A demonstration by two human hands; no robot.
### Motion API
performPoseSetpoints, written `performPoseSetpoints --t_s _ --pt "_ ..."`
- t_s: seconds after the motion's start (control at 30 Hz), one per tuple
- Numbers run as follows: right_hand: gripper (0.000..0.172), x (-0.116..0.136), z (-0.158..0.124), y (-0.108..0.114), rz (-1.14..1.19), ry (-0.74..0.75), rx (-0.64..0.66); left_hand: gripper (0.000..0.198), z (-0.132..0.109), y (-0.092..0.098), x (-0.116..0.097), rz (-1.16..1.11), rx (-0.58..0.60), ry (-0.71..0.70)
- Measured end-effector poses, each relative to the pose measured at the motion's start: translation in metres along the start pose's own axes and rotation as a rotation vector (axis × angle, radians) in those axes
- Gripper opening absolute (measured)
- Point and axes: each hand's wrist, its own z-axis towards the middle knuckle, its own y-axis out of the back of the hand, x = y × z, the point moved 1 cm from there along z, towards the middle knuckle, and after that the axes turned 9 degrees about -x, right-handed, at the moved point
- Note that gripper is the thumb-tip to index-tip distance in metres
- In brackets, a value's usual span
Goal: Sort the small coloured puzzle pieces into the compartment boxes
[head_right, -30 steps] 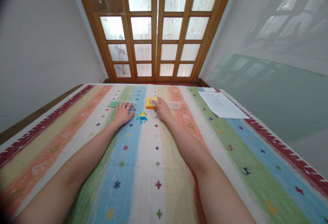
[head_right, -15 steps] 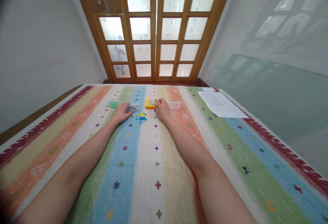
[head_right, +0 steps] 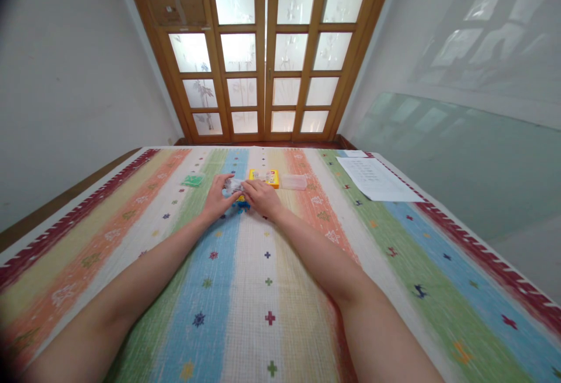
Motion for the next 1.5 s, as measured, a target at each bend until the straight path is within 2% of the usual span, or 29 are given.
performPoseSetpoints --t_s 0.17,0.33,0.47,0.6,0.73,0.93,1.03,1.17,1.3,1.4,1.5 --pt "0.03 0.003 -0.003 -0.003 -0.088 -0.018 0.052 0.054 -0.002 -0.006 -0.005 -0.004 -0.048 0.073" --pt "0.027 0.009 -0.001 -0.007 -0.199 -0.032 0.037 0.056 -0.002 -0.008 -0.006 -0.087 -0.104 0.118" --pt "0.028 0.005 0.003 -0.002 -0.265 -0.111 -0.001 0.063 -0.007 -0.012 -0.004 -0.155 -0.051 0.117" --pt "0.033 -0.004 0.003 0.004 -0.269 -0.129 -0.048 0.072 -0.009 -0.018 0.0 -0.301 -0.003 0.108" --pt "0.037 -0.009 -0.001 0.002 -0.229 -0.21 -0.068 0.077 -0.008 -0.014 -0.002 -0.319 0.046 0.026" --pt "0.026 -0.014 -0.009 -0.001 -0.073 -0.321 -0.029 0.08 -0.004 0.004 -0.013 -0.079 0.174 -0.291" --pt "0.026 -0.018 -0.012 -0.001 0.007 -0.328 0.001 0.084 -0.003 0.006 -0.013 -0.034 0.225 -0.386" --pt "0.031 -0.023 -0.014 -0.002 0.117 -0.304 0.02 0.089 -0.003 0.005 -0.009 -0.029 0.269 -0.417" --pt "0.032 -0.025 -0.015 -0.004 0.161 -0.275 0.006 0.091 -0.003 0.006 -0.008 -0.054 0.253 -0.424" --pt "0.031 -0.028 -0.016 -0.004 0.167 -0.247 -0.067 0.089 -0.004 0.007 -0.009 -0.055 0.21 -0.383" --pt "0.031 -0.03 -0.015 -0.003 0.167 -0.221 -0.172 0.084 -0.006 0.006 -0.005 -0.054 0.177 -0.271"
